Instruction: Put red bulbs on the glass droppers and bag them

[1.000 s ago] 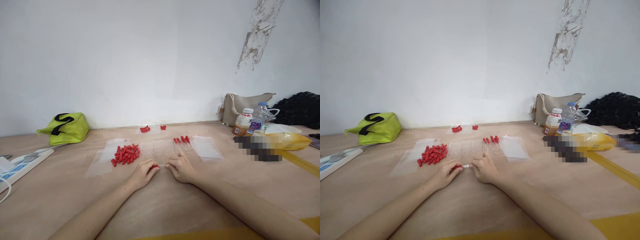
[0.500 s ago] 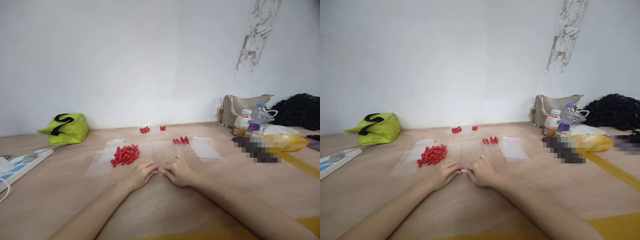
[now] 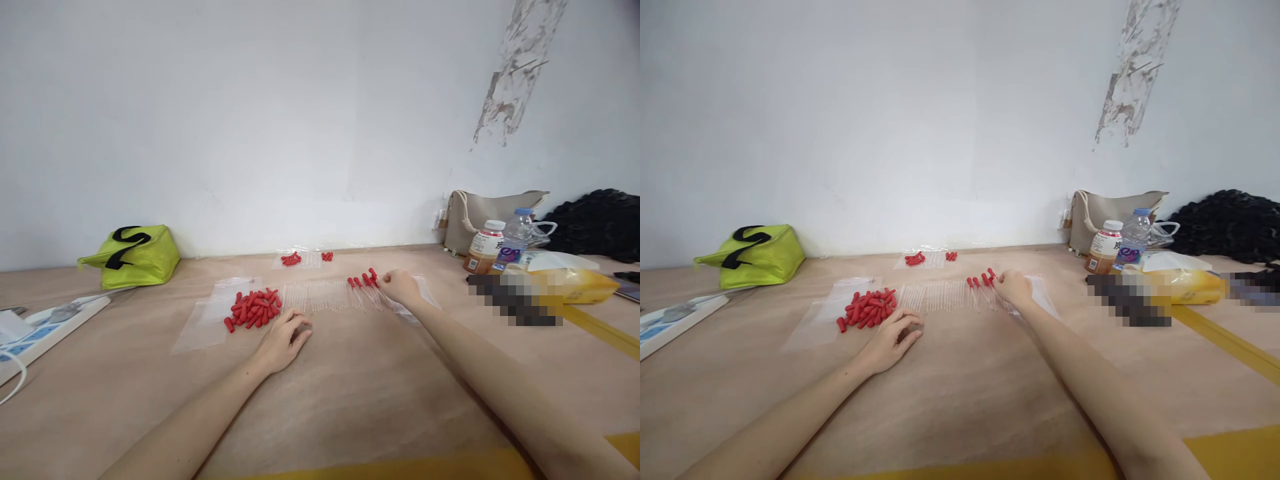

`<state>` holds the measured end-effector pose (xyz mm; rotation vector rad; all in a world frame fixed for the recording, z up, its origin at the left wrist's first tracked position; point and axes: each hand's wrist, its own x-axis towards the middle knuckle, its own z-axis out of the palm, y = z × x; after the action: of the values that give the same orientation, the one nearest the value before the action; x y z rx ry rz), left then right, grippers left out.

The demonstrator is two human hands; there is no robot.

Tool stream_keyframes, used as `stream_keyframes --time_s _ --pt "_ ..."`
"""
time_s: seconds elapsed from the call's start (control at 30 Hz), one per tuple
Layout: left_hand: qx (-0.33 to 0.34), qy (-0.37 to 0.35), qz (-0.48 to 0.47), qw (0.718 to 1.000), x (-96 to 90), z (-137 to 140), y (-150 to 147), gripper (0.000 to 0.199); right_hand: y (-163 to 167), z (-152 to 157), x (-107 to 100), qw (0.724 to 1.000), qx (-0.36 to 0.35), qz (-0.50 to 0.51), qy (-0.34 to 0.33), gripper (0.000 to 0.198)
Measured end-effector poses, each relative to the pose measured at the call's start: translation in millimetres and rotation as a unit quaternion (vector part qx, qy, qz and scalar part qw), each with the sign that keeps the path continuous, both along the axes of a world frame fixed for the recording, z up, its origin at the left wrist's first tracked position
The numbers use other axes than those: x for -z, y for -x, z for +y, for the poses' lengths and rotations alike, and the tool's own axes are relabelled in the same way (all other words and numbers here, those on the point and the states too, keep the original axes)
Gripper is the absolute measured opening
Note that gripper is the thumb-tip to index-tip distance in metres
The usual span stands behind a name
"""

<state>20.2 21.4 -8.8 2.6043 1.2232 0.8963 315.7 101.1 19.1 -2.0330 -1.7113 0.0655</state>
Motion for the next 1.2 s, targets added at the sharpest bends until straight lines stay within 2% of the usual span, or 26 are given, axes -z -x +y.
stream_keyframes --time_s 0.17,0.33,0.57,0.8,0.9,1.2 --pt "0.007 -0.004 -0.002 1.0 -0.7 0 0 0.012 7 -2 10 0.998 0.013 -0.036 0.042 0.028" --pt "0.012 -0.012 -0.001 1.0 -1.1 0 0 0.012 8 1 13 0.997 0.0 0.001 0.071 0.034" --pt "0.006 -0.006 0.01 1.0 -0.8 0 0 0.012 3 1 17 0.998 0.02 -0.01 0.057 0.034" --pt "0.01 -0.009 0.009 1.0 0.5 2 0 0.012 14 -4 16 0.999 -0.011 -0.03 -0.011 0.02" --pt "0.008 -0.009 0.01 1.0 -0.1 2 0 0.012 19 -5 16 0.998 -0.022 -0.056 0.004 0.019" --pt "0.006 -0.009 0.006 1.0 -0.4 2 0 0.013 30 -2 12 0.99 0.01 -0.127 0.067 0.023"
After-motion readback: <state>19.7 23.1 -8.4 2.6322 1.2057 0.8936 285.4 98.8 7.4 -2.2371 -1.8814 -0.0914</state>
